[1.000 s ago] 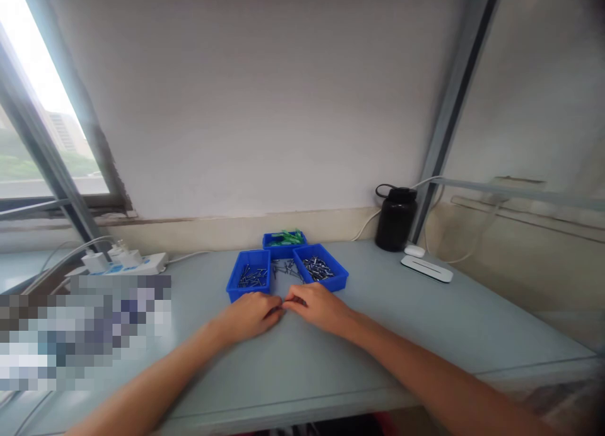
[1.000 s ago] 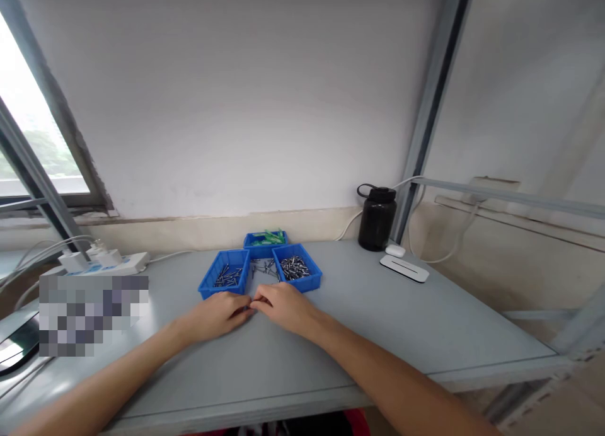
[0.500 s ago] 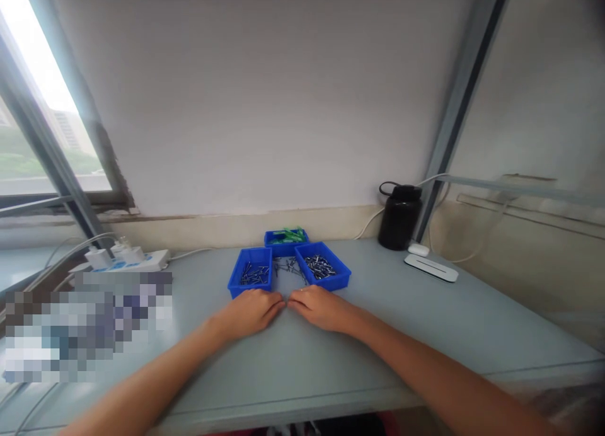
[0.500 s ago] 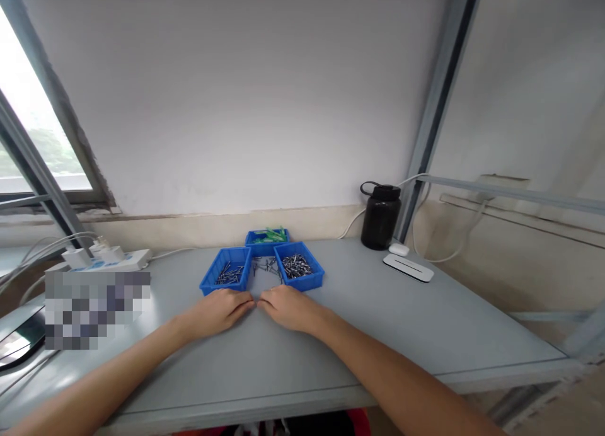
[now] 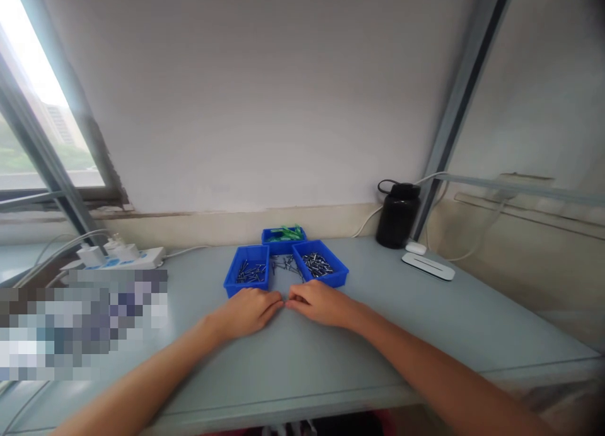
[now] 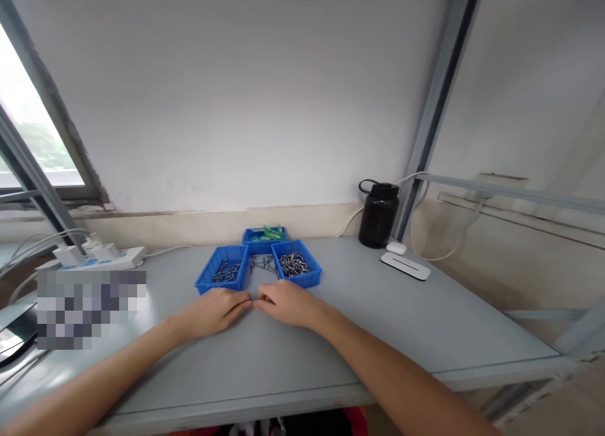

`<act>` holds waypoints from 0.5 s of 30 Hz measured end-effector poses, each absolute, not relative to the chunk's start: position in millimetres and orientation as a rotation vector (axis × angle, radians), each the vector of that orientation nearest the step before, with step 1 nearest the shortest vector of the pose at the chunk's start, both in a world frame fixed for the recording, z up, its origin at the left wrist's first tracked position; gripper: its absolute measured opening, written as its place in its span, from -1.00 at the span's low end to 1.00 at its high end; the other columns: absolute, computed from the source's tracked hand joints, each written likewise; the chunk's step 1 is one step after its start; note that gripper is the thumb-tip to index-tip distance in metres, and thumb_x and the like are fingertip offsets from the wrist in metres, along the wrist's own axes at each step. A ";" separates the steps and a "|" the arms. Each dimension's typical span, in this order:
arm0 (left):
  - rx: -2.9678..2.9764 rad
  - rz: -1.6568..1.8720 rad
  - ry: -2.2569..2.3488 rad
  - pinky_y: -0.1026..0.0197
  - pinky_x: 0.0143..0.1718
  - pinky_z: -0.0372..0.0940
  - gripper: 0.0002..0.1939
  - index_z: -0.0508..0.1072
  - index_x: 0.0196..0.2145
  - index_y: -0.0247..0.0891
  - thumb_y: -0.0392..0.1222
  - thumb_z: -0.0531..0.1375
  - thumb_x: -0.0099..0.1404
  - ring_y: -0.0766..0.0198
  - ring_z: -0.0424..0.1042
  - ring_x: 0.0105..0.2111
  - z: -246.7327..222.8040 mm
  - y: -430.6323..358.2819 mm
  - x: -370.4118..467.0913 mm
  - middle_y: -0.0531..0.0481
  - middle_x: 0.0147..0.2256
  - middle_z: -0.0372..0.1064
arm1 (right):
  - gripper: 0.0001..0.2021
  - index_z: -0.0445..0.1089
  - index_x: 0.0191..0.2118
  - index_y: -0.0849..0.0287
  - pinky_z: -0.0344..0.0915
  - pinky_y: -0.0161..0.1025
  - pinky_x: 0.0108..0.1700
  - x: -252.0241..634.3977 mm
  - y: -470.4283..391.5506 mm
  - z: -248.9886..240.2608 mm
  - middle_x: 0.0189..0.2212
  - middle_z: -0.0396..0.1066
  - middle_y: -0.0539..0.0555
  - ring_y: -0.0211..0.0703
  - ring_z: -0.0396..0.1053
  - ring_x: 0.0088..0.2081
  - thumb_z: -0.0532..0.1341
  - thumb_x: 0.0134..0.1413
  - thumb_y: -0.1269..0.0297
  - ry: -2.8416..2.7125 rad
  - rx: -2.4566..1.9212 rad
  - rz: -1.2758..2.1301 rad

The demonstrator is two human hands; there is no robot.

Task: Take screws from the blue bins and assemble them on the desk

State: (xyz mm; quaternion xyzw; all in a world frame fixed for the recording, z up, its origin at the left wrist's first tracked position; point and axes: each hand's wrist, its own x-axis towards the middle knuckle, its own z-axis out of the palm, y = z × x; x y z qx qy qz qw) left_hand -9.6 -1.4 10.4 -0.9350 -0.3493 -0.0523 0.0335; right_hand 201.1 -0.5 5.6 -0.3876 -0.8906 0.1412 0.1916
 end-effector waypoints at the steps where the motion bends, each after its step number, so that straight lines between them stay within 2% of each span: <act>1: -2.893 -0.149 -1.061 0.29 -0.45 0.17 -0.59 0.38 -0.29 -0.24 -0.07 -0.19 0.46 0.25 0.42 -0.47 9.3 -1.6 -8.9 -0.02 -0.46 0.42 | -0.78 0.40 -0.35 0.17 0.10 -0.34 -0.41 201.5 -1.4 7.4 -0.47 0.43 0.00 -0.24 0.34 -0.40 0.10 0.22 0.18 -2.487 -1.060 0.440; 7: -2.923 -0.165 -1.051 0.28 -0.43 0.18 -0.63 0.38 -0.31 -0.25 -0.11 -0.16 0.45 0.25 0.43 -0.44 8.5 -4.0 -5.4 -0.02 -0.42 0.44 | -0.80 0.39 -0.34 0.17 0.10 -0.36 -0.41 201.0 -5.4 15.1 -0.50 0.40 -0.04 -0.28 0.31 -0.44 0.11 0.21 0.19 -2.440 -0.984 0.559; 15: -2.909 -0.413 -1.016 0.28 -0.36 0.21 -0.71 0.39 -0.29 -0.26 -0.12 -0.07 0.42 0.29 0.40 -0.39 12.3 -2.7 -9.4 0.01 -0.38 0.40 | -0.80 0.43 -0.31 0.19 0.08 -0.35 -0.43 204.4 -0.9 10.7 -0.50 0.41 0.01 -0.24 0.33 -0.43 0.10 0.20 0.24 -2.531 -1.044 0.551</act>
